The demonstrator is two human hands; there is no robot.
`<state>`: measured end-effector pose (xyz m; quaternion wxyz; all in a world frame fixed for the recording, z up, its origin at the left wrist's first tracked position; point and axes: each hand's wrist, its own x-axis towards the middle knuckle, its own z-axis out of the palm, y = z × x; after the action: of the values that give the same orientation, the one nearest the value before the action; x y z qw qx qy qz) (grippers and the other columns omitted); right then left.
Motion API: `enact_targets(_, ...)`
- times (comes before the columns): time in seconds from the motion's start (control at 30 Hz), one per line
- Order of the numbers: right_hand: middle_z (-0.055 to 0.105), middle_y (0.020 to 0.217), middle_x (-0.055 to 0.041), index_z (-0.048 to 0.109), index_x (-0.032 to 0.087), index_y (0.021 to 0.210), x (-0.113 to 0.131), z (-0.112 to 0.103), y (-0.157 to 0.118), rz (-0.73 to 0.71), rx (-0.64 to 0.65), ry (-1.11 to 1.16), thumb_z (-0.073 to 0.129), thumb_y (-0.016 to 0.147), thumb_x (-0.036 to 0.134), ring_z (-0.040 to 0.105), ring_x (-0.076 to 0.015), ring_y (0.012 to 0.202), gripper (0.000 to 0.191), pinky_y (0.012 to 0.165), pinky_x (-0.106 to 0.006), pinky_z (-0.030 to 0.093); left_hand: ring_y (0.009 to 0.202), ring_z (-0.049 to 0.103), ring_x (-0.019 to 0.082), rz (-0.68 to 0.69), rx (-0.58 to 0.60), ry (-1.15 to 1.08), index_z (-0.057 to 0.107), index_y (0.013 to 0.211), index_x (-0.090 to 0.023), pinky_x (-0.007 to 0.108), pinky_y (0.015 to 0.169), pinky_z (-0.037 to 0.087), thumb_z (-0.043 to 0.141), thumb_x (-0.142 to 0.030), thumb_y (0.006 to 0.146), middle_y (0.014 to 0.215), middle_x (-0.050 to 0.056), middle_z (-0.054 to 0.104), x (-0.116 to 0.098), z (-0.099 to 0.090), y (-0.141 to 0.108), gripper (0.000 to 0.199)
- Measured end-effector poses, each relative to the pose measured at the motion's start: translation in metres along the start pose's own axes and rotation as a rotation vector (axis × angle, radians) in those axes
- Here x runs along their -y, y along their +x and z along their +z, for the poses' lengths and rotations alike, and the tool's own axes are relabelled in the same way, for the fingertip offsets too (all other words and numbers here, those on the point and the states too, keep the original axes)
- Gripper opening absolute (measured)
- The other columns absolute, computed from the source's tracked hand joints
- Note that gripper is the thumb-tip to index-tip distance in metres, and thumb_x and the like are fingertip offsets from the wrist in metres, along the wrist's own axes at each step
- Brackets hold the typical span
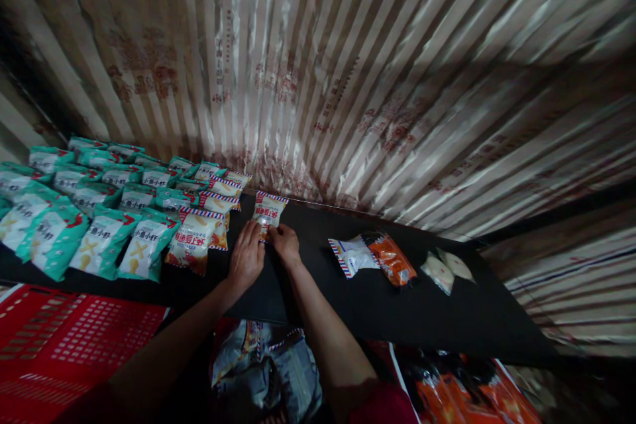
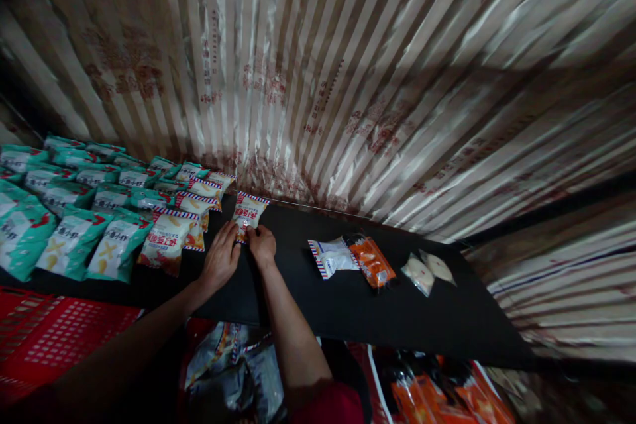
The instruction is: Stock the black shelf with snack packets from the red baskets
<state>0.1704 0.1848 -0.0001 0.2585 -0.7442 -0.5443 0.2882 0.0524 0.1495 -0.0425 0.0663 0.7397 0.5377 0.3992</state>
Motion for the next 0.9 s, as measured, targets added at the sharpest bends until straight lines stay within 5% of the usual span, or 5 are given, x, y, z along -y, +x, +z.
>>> enact_targets(0.73,0.069,0.086,-0.0065,0.065,0.018,0.087,0.02,0.014,0.056,-0.073,-0.028,-0.005,0.05,0.083,0.038,0.062,-0.0166,0.077,0.025,0.068,-0.025,0.042,0.137,0.021,0.028,-0.015,0.077,0.033,0.044,0.128,-0.005,0.047,0.11,0.028,0.039,-0.017,0.085,0.141,0.018,0.037,0.014,0.009,0.04,0.045)
enact_targets(0.9,0.069,0.094,-0.0059,0.058,0.02,0.113,0.022,0.018,0.063,-0.066,-0.064,0.029,0.054,0.081,0.036,0.063,-0.018,0.084,0.036,0.073,-0.027,0.045,0.138,0.019,0.028,-0.017,0.064,0.051,0.044,0.128,-0.006,0.047,0.11,0.028,0.039,-0.018,0.085,0.142,0.018,0.036,0.016,0.009,0.042,0.045)
